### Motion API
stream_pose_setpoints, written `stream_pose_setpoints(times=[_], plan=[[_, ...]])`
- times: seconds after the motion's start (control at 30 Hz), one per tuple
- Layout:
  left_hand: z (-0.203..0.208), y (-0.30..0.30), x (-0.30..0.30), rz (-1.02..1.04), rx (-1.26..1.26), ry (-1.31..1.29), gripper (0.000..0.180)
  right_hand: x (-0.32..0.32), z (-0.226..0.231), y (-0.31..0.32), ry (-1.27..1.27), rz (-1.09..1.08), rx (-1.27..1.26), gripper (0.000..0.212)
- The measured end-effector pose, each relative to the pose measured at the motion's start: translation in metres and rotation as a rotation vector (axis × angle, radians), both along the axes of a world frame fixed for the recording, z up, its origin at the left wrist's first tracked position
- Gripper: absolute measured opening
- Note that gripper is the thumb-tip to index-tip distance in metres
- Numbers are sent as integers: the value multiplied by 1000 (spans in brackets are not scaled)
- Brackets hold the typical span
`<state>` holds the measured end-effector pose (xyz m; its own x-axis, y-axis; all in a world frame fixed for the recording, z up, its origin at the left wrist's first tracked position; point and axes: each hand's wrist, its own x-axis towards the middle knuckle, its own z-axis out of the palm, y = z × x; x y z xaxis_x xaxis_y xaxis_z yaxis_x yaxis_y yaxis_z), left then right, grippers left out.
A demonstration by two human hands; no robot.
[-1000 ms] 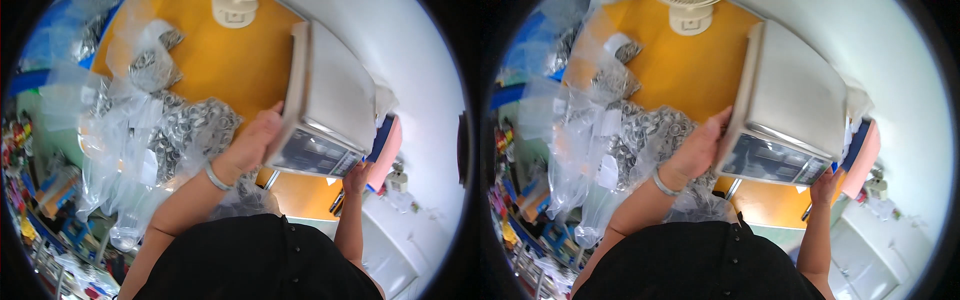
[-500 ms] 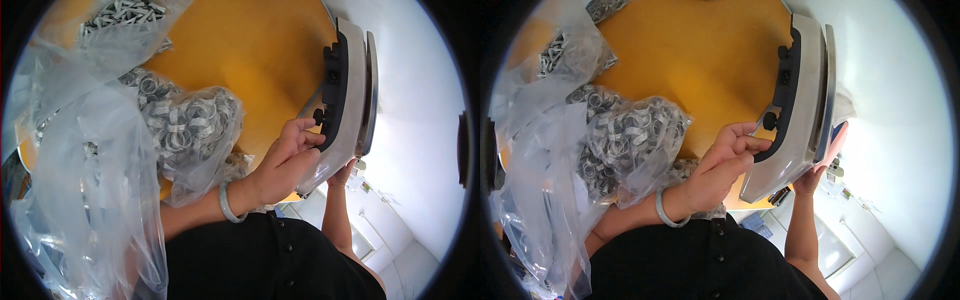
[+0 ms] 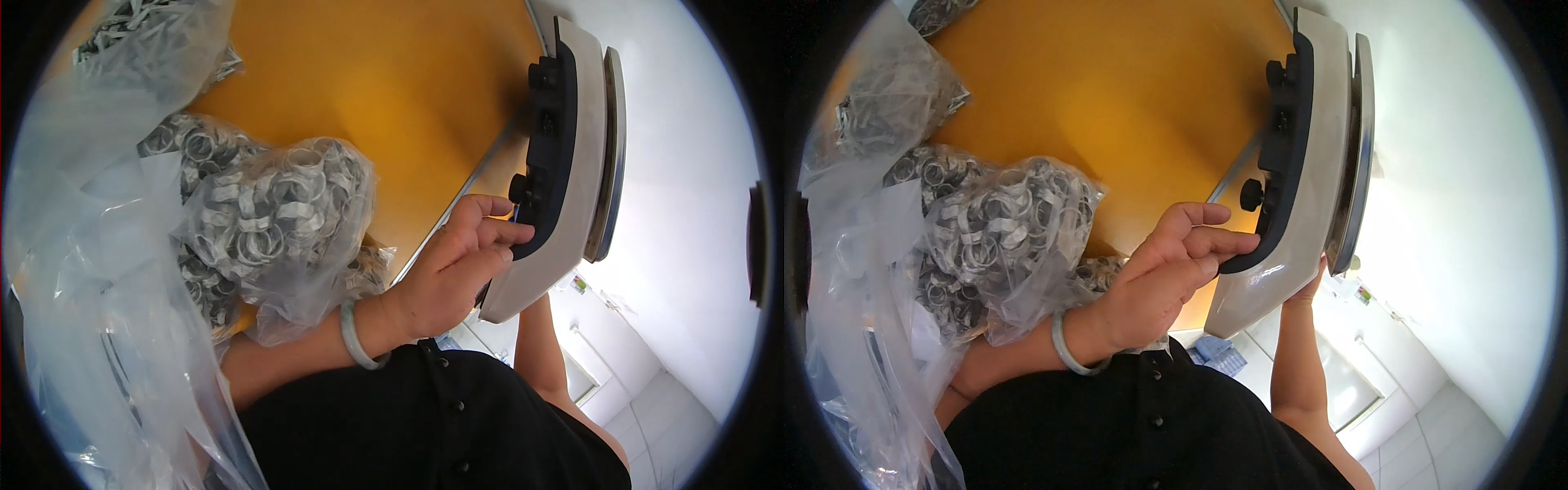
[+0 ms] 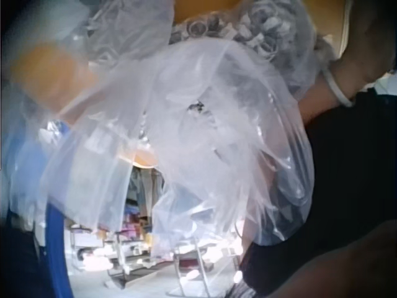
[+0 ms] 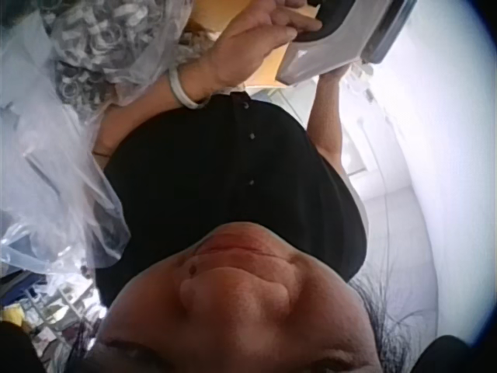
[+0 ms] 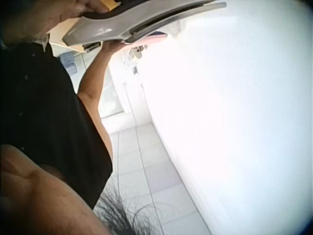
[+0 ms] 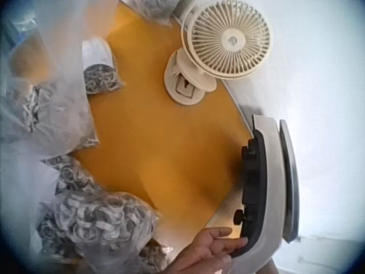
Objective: The person picks up bags of metal clips from a table, carries them across a room to a workstation, and places them onto an electronic scale to check the weight.
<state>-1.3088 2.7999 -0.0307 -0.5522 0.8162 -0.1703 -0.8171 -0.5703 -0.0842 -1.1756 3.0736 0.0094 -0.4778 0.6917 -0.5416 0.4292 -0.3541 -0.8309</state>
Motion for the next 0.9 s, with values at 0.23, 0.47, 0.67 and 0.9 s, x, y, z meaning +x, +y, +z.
stream_pose_setpoints(times=[0.23,0.47,0.67,0.9], plan=[[-1,7,6,77,16,-29,47,-6,-9,1,7,-13,-48,63],[-1,6,2,20,133,-140,52,-8,-13,0,7,1,-53,64],[-2,9,3,9,136,-54,52,-1,-21,-7,4,1,-38,65],[4,7,-6,-1,-136,231,53,5,-10,-3,57,9,-103,66]])
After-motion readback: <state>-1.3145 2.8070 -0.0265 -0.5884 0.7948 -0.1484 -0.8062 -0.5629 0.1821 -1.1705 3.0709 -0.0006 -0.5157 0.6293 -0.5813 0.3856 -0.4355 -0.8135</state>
